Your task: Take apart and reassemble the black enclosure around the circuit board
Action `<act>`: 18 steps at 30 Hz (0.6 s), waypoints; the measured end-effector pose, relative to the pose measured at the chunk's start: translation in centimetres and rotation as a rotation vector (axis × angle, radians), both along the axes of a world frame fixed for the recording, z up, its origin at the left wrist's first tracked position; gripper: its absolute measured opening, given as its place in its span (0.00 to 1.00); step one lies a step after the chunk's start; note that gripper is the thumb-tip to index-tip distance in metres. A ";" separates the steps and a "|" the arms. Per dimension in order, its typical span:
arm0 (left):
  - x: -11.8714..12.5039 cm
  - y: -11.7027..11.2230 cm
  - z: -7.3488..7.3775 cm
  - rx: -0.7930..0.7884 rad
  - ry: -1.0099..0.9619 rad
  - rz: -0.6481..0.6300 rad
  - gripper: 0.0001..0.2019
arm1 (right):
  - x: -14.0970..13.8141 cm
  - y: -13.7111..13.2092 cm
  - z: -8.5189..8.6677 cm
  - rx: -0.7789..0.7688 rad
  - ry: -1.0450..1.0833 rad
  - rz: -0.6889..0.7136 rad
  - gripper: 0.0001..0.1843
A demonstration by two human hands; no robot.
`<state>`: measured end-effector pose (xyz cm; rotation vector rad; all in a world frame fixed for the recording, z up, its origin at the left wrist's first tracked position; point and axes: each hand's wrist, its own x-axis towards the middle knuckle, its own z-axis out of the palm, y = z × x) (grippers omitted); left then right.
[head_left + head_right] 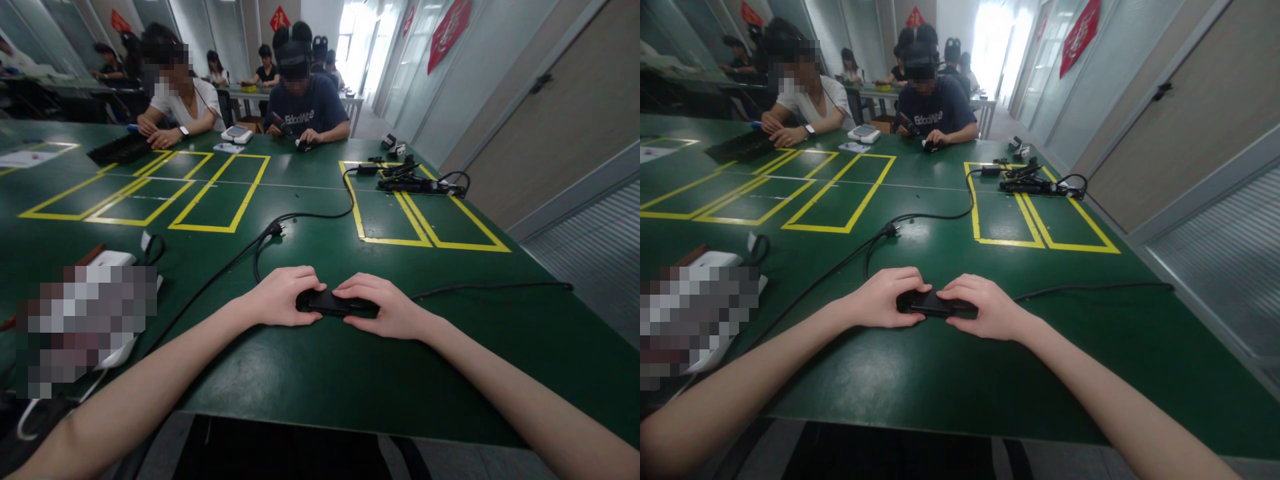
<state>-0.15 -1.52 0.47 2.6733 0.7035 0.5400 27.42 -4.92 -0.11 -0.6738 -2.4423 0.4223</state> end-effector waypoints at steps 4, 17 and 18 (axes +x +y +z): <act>0.0 0.0 0.2 0.008 -0.034 -0.033 0.15 | 0.1 0.0 -0.1 -0.002 0.004 0.003 0.17; 0.1 0.3 0.4 -0.092 -0.083 -0.042 0.12 | 0.0 0.2 -0.2 -0.055 0.052 -0.019 0.14; 0.1 0.3 0.5 -0.095 -0.083 -0.044 0.12 | 0.0 0.2 -0.2 -0.055 0.059 -0.023 0.14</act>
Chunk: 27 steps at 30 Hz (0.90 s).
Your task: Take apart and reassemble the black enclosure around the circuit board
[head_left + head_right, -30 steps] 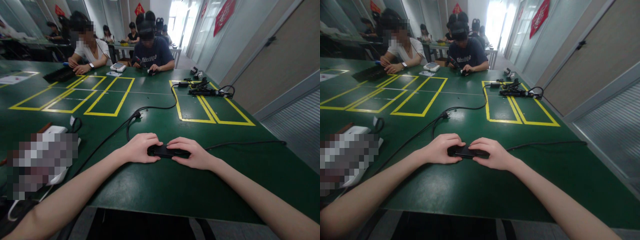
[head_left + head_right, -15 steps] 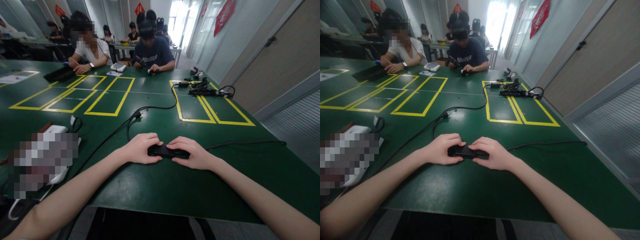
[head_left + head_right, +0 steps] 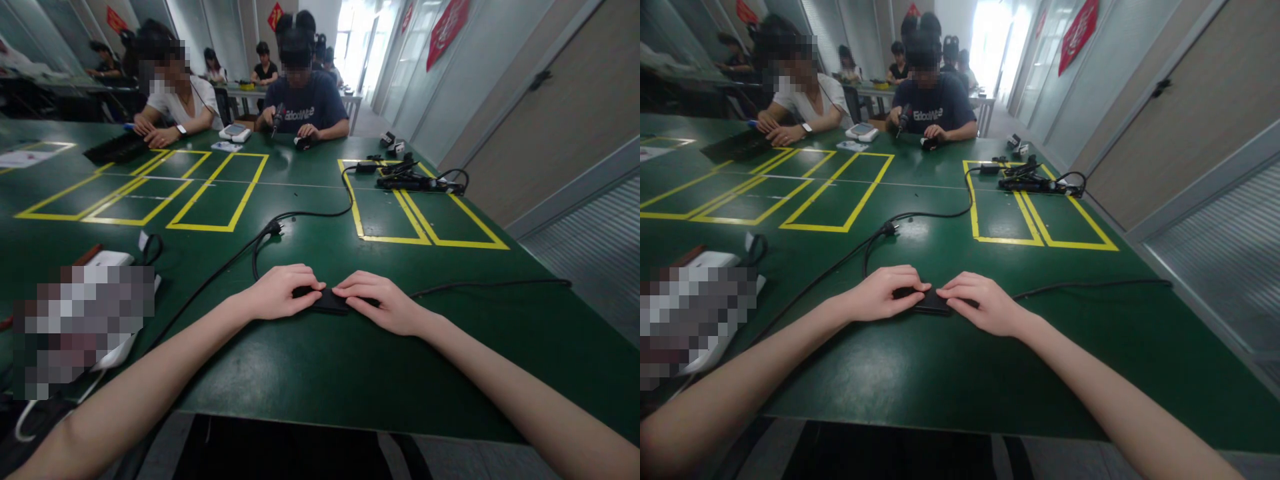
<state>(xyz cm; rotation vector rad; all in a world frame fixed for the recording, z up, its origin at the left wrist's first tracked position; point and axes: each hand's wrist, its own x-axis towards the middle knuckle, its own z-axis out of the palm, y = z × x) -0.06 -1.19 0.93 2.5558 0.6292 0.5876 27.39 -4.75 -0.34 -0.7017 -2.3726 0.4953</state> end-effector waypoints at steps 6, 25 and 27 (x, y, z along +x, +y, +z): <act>0.1 0.0 0.0 0.002 0.018 0.007 0.13 | -0.1 0.1 -0.4 -0.022 0.030 -0.011 0.13; 0.4 -0.3 -0.2 0.085 0.085 0.009 0.09 | -0.4 0.3 -0.3 0.107 -0.016 0.003 0.10; 0.4 -0.5 -0.2 0.114 0.100 -0.002 0.10 | -0.4 0.3 -0.2 0.098 -0.021 -0.001 0.10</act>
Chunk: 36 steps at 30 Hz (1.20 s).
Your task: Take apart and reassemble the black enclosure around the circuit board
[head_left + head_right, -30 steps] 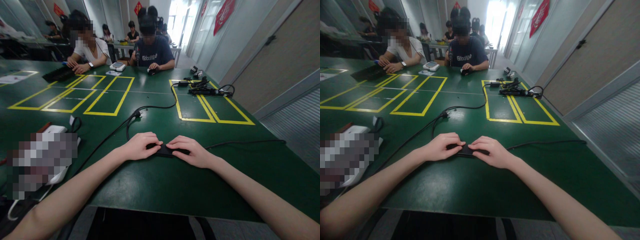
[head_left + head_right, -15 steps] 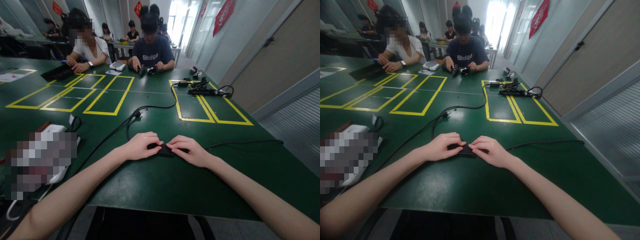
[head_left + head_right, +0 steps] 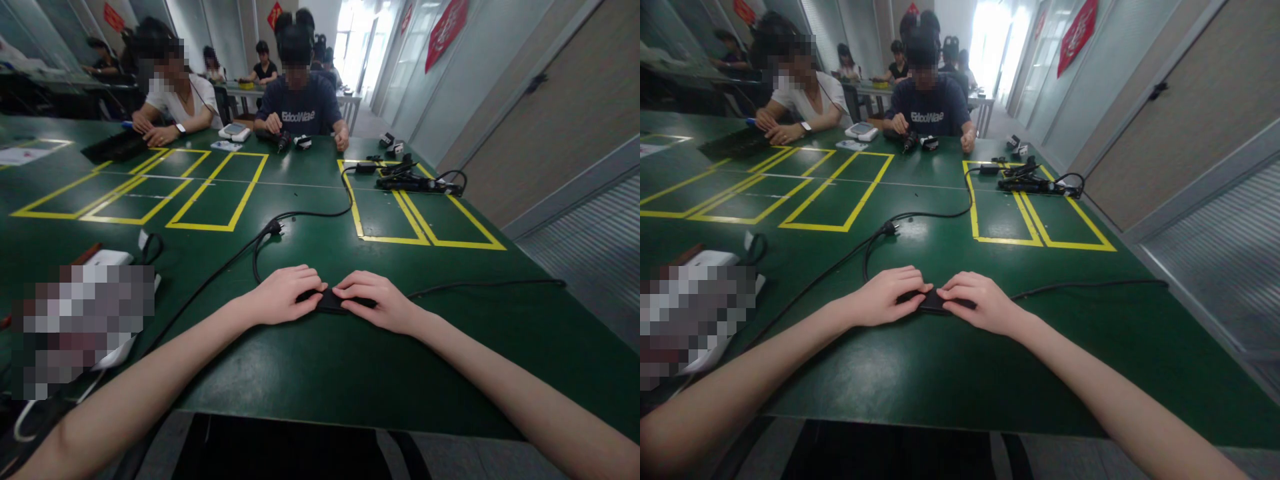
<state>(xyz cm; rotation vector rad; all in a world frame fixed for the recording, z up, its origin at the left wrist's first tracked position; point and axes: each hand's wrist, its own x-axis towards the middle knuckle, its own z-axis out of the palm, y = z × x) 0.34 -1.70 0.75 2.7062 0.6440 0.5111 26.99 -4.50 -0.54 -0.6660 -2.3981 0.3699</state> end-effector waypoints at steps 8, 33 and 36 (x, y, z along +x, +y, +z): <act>-0.4 -0.1 -0.2 0.040 0.035 -0.027 0.16 | 0.2 -0.3 -0.2 0.035 -0.022 0.032 0.17; 0.6 -0.2 0.1 0.155 0.183 0.002 0.13 | -0.4 -0.5 0.1 0.255 -0.199 -0.078 0.17; 0.6 -0.3 0.1 0.173 0.186 -0.006 0.13 | -0.6 -0.7 0.2 0.259 -0.180 -0.079 0.15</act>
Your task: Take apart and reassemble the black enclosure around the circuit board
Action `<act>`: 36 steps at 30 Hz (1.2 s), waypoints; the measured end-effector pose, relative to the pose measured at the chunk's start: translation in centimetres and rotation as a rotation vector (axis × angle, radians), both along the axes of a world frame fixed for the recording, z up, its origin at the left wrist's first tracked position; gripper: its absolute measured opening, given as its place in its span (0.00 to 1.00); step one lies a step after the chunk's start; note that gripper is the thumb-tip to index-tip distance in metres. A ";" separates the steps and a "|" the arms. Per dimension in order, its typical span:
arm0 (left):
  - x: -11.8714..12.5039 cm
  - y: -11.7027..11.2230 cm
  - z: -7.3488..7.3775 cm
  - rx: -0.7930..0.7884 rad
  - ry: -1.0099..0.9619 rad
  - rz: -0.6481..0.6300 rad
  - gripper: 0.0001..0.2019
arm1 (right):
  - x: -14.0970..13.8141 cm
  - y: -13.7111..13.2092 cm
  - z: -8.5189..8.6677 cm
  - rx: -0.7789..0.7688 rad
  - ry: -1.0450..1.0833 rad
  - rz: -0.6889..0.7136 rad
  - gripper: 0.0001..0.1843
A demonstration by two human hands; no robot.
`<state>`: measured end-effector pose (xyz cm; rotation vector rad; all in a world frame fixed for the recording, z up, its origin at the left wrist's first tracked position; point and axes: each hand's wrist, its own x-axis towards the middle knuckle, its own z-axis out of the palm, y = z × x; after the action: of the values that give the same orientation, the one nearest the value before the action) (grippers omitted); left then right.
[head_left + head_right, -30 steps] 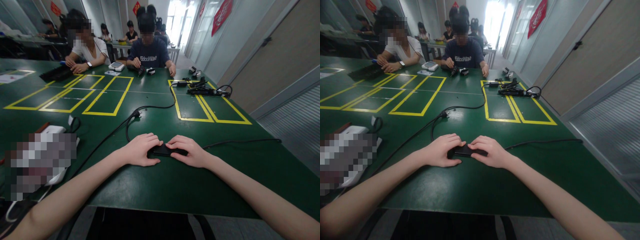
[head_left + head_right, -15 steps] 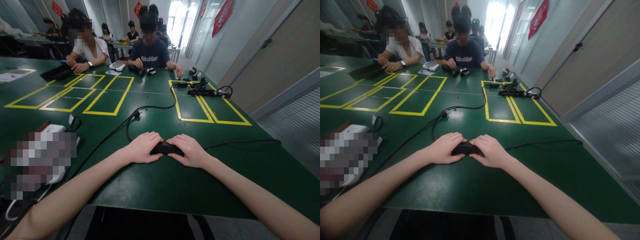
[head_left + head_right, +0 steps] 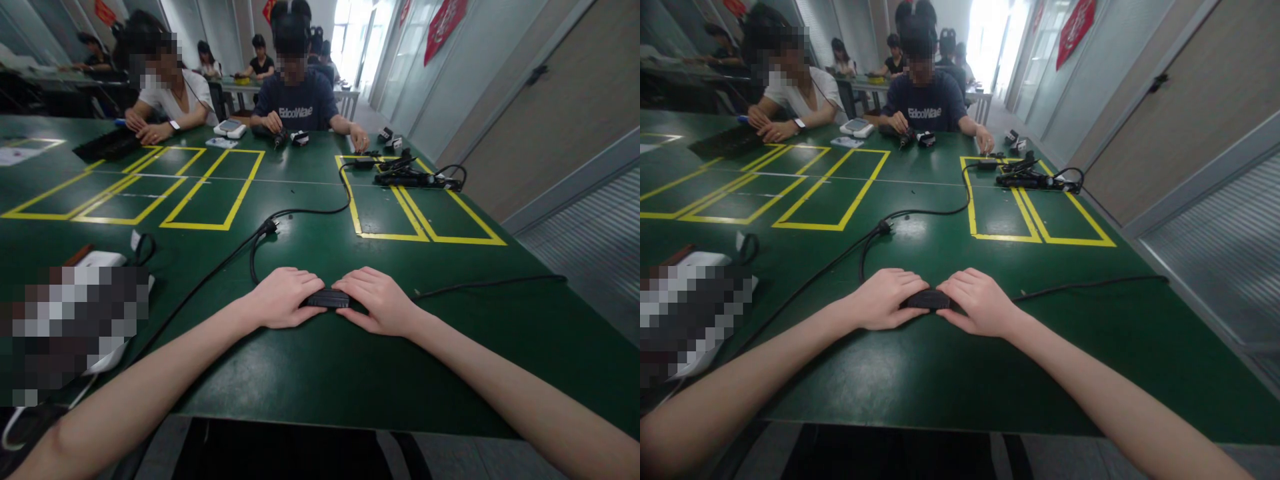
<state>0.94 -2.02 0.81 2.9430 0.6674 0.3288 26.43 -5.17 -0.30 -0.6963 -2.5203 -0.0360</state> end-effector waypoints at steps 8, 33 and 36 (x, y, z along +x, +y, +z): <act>0.1 0.0 -0.1 0.006 -0.014 -0.007 0.13 | -0.2 -0.2 0.2 0.003 0.027 -0.004 0.16; 0.3 -0.4 -0.6 0.075 -0.079 -0.027 0.17 | -0.3 -0.3 0.4 -0.086 0.020 0.026 0.14; 0.4 -0.5 -0.4 0.057 -0.068 -0.015 0.16 | -0.2 -0.3 0.2 -0.087 0.013 0.023 0.14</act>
<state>1.31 -2.48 0.42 2.9733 0.6375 0.4509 26.26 -5.47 -0.05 -0.6997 -2.5295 0.0859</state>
